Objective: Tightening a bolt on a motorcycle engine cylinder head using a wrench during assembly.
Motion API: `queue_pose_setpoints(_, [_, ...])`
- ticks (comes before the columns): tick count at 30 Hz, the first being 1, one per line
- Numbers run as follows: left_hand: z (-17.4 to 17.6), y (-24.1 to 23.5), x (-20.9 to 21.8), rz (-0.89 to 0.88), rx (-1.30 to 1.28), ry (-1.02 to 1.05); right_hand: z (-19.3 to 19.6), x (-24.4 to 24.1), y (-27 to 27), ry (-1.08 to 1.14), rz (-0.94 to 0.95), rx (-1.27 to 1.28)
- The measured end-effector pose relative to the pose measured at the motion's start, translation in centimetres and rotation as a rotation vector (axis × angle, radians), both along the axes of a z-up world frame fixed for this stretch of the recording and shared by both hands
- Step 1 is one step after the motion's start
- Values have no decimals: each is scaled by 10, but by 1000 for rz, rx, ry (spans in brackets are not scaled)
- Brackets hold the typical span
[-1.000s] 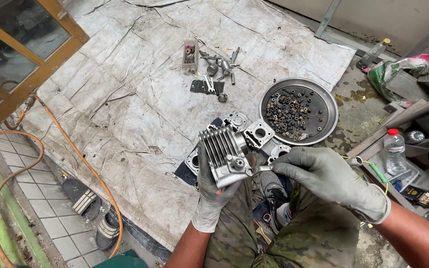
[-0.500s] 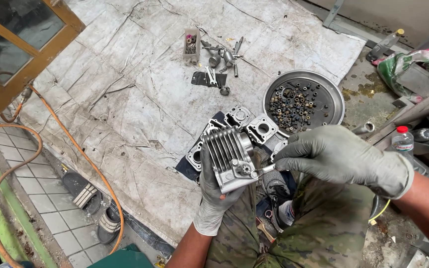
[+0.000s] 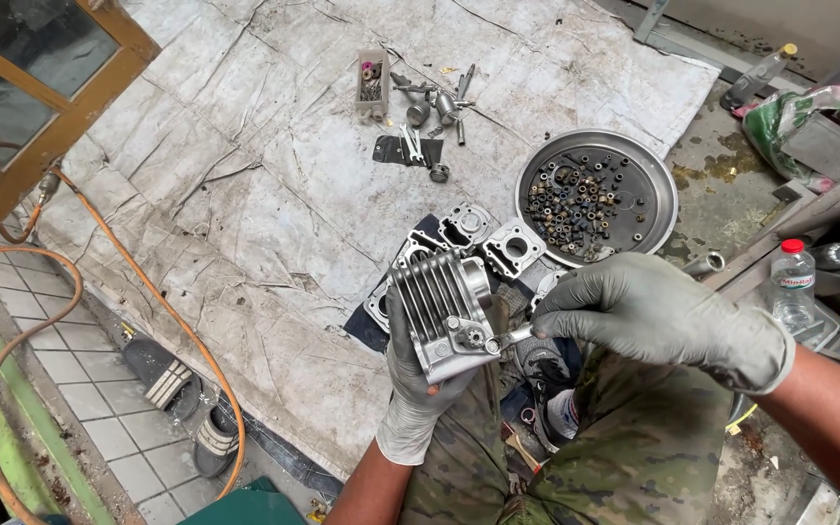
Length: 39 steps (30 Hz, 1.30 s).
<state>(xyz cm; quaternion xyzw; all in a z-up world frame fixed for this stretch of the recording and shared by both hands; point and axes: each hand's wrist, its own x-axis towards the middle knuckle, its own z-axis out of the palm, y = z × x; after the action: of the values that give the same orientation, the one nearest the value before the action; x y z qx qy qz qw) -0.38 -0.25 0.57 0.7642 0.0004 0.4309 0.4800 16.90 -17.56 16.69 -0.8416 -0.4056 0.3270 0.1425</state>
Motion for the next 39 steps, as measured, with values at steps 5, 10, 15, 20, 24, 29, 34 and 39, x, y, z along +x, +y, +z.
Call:
queue_pose_setpoints(5, [-8, 0, 1, 73, 25, -7, -16, -22, -18, -37, -64, 216])
queue_pose_setpoints(10, [-6, -1, 0, 102, 62, 5, -23, -41, -28, -173, -128, 304])
queue_pose_setpoints(15, [-2, -1, 3, 76, 84, 0, -25, -63, -31, -254, -258, 421])
queue_pose_setpoints(20, [2, 2, 2, 38, 108, -13, -43, -69, -36, -206, -345, 518])
queue_pose_setpoints(24, [-3, 1, 4, 93, 127, -16, -42, -44, -42, -104, -187, 435])
queue_pose_setpoints(29, [1, -2, 5, 57, 85, -38, -19, -43, -44, -220, -137, 475])
queue_pose_setpoints(34, [-11, -1, 8, 186, 221, -59, -22, -40, -40, -292, -130, 448])
queue_pose_setpoints(39, [-24, 1, 4, 220, 270, 11, -14, -24, -32, -323, 91, 446])
